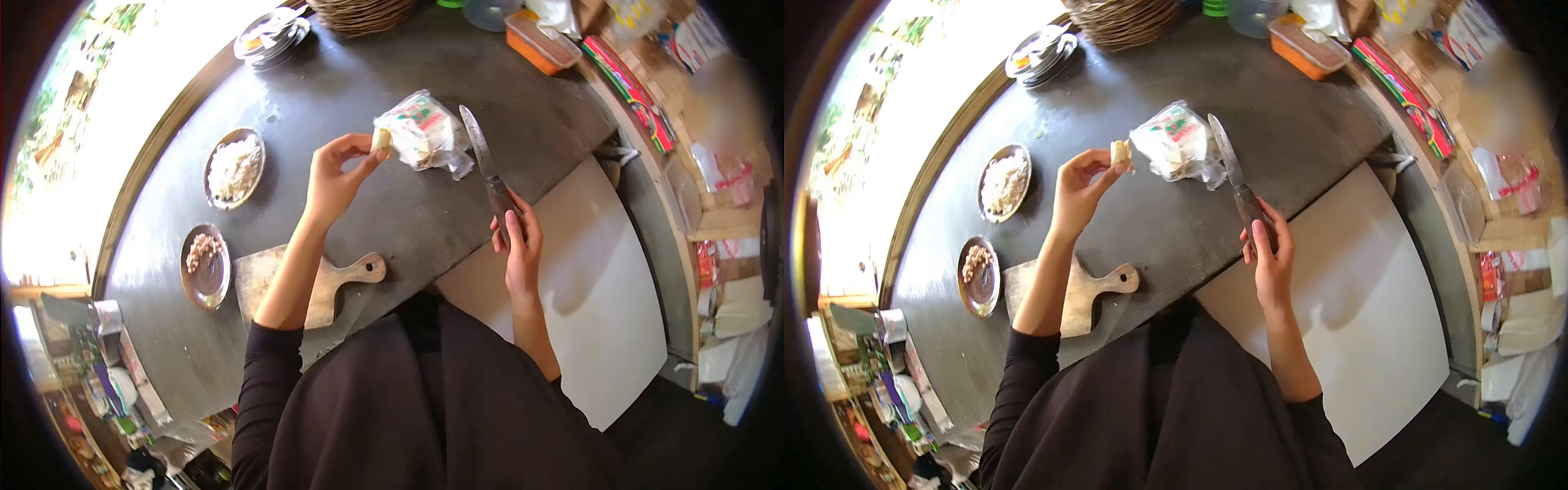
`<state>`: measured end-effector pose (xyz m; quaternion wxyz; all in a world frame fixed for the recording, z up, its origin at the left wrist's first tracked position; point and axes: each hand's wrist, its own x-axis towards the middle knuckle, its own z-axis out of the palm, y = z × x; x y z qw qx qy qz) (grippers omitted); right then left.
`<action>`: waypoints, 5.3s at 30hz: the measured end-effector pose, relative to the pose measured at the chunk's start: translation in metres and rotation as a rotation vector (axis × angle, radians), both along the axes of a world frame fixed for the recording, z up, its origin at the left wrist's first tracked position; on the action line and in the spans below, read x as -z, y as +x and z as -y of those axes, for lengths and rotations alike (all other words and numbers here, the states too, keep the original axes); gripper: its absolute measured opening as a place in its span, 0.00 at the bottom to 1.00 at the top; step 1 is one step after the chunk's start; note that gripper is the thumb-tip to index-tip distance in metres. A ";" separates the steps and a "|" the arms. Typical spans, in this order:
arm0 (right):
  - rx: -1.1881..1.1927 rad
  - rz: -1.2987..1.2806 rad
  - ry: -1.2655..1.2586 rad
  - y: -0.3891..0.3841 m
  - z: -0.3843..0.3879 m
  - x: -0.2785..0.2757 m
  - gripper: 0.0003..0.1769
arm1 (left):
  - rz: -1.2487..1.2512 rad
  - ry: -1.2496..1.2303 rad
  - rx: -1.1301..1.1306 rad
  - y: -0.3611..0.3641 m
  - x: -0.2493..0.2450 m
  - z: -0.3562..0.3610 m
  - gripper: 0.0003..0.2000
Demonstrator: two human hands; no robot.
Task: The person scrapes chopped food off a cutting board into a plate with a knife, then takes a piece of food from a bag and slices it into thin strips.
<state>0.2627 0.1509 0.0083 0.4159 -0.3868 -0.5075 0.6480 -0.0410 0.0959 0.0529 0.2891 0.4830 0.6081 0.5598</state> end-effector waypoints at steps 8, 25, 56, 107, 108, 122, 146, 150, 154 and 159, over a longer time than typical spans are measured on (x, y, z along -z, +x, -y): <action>-0.194 -0.011 -0.049 -0.054 0.046 0.006 0.21 | -0.043 -0.092 -0.390 0.001 0.048 0.167 0.08; -0.546 0.114 0.050 -0.132 0.117 0.001 0.22 | -0.659 -0.277 -1.080 0.012 0.064 0.305 0.12; -0.682 0.111 0.066 -0.132 0.114 -0.008 0.22 | -0.482 -0.309 -0.952 0.016 0.064 0.303 0.10; -0.890 0.015 -0.140 -0.177 0.161 -0.037 0.23 | 0.586 0.131 -0.756 0.070 0.041 0.270 0.12; -0.902 0.007 -0.125 -0.177 0.160 -0.037 0.23 | 0.603 0.158 -0.726 0.070 0.039 0.270 0.11; -0.927 -0.028 -0.098 -0.178 0.159 -0.038 0.22 | 0.930 0.248 -0.710 0.064 0.048 0.276 0.17; -0.934 -0.019 -0.056 -0.173 0.149 -0.042 0.23 | 0.824 0.185 -0.648 0.062 0.059 0.274 0.25; -0.922 -0.003 -0.037 -0.172 0.143 -0.043 0.23 | 0.910 0.136 -0.679 0.058 0.051 0.276 0.26; -0.930 0.013 -0.025 -0.170 0.138 -0.041 0.23 | 0.913 0.184 -0.670 0.055 0.050 0.279 0.24; -0.886 -0.020 -0.105 -0.170 0.136 -0.035 0.23 | 0.929 0.189 -0.639 0.057 0.042 0.278 0.21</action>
